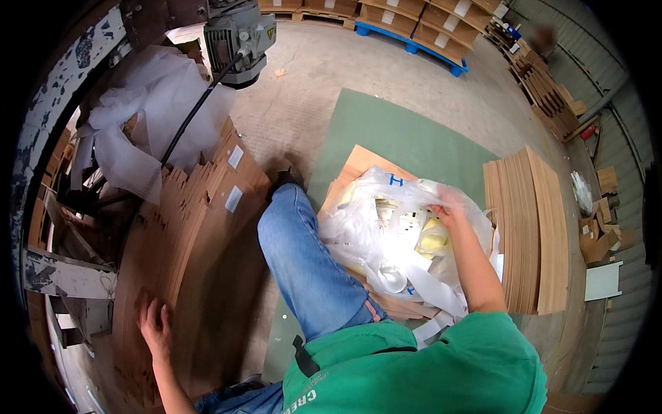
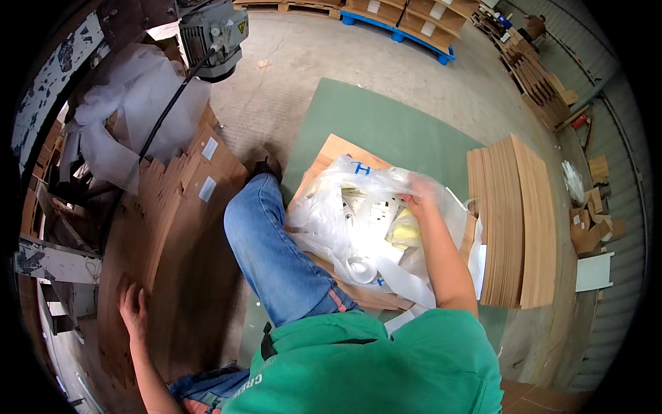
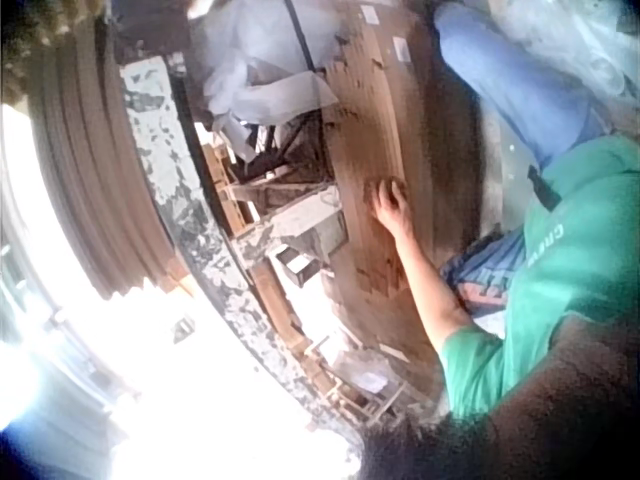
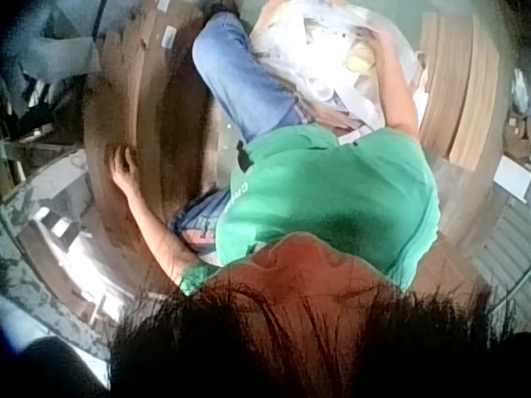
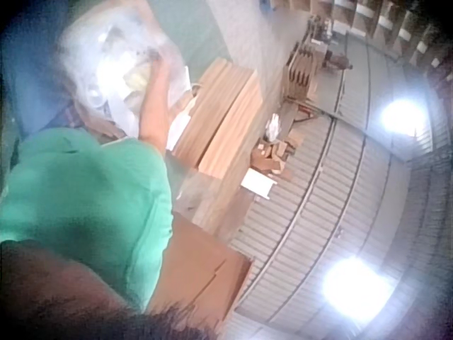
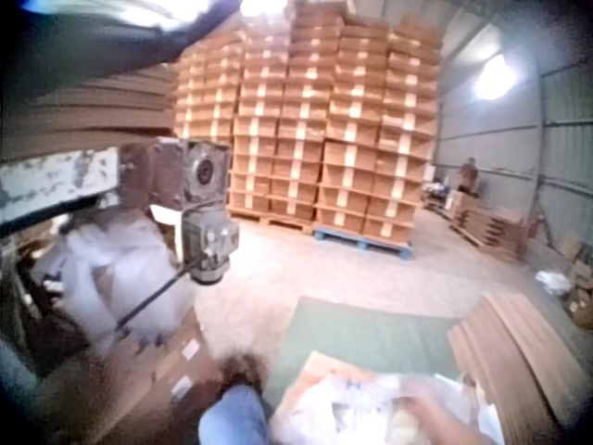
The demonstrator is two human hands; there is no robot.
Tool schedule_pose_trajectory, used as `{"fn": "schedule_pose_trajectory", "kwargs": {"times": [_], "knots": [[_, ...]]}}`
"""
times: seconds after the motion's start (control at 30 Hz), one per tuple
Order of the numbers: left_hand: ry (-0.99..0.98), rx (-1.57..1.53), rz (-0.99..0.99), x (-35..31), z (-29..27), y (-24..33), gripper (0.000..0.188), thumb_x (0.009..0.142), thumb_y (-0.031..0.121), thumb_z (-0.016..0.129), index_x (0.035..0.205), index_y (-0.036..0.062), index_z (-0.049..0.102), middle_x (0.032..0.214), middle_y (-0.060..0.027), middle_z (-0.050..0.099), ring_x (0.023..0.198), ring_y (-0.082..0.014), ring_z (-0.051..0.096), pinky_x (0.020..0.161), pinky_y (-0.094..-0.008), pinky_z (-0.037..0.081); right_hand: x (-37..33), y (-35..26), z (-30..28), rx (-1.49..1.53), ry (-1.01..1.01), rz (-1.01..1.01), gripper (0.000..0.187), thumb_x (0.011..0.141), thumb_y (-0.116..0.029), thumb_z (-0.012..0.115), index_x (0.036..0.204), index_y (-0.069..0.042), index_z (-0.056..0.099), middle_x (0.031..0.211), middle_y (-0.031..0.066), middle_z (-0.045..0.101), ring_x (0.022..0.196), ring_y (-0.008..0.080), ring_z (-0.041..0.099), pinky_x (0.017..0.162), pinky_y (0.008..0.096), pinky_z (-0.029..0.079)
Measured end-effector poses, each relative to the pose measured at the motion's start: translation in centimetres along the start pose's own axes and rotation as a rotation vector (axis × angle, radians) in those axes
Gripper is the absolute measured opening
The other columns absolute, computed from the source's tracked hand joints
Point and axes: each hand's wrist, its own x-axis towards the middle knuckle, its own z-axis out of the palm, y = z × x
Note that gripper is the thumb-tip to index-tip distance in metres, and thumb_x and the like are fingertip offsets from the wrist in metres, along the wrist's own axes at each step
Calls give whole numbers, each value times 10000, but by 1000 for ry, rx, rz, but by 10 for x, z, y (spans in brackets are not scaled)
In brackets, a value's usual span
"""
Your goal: The person sits on the floor and applies adhesive labels to the edges of stacked wooden boards. They peel the backing from each label and press it onto the wood, repeating the process for multiple boards.
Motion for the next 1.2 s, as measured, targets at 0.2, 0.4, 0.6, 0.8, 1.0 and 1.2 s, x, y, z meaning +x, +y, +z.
{"fn": "schedule_pose_trajectory", "kwargs": {"times": [0.2, 0.4, 0.6, 0.8, 1.0, 1.2], "knots": [[5, -31, 6, 2, 3, 3, 198, 841, 125, 605, 1000, 8, 606, 1254, -191, 502, 1133, -368, 469, 956, -420, 367, 13, 50, -24, -523, -185, 264, 181, 875, -147, 562, 931, 23, 582, 871, 104, 620, 685, 150, 610, 591, 251, 546], [-30, 20, 41, 1, 9, -4, 190, 831, 121, 616, 977, 0, 604, 1192, -196, 539, 1100, -367, 495, 939, -422, 380, -95, 86, 62, -149, -78, 339, 172, 864, -91, 589, 902, 61, 516, 837, 152, 590, 713, 239, 604, 635, 353, 547], [0, 35, 5, 3, 3, 2, 189, 841, 121, 601, 987, 2, 607, 1170, -198, 551, 1073, -366, 509, 929, -428, 383, -104, 102, 59, -21, 17, 346, 182, 866, -104, 588, 946, 37, 507, 875, 135, 587, 746, 225, 596, 596, 332, 542], [7, 46, 24, 9, 0, 13, 207, 841, 126, 603, 1009, 5, 601, 1184, -190, 548, 1083, -360, 508, 937, -440, 371, -110, 60, 59, -290, 56, 13, 477, 820, -126, 662, 1153, 59, 376, 801, 152, 620, 575, 175, 611, 461, 267, 494], [16, 82, 79, 7, 3, 7, 200, 839, 129, 606, 1007, 21, 603, 1203, -176, 545, 1103, -359, 500, 961, -441, 357, -104, 26, 58, -862, 45, -708, 464, 776, -201, 699, 1109, -10, 439, 643, 127, 627, 530, 213, 612, 481, 340, 478], [15, 89, 61, 4, 4, 4, 177, 833, 126, 610, 972, 18, 612, 1207, -180, 541, 1113, -363, 490, 965, -440, 356, -96, 19, 42, -1526, 68, -663, 262, 773, -225, 664, 890, -30, 534, 653, 123, 616, 634, 323, 615, 583, 411, 489]]}}
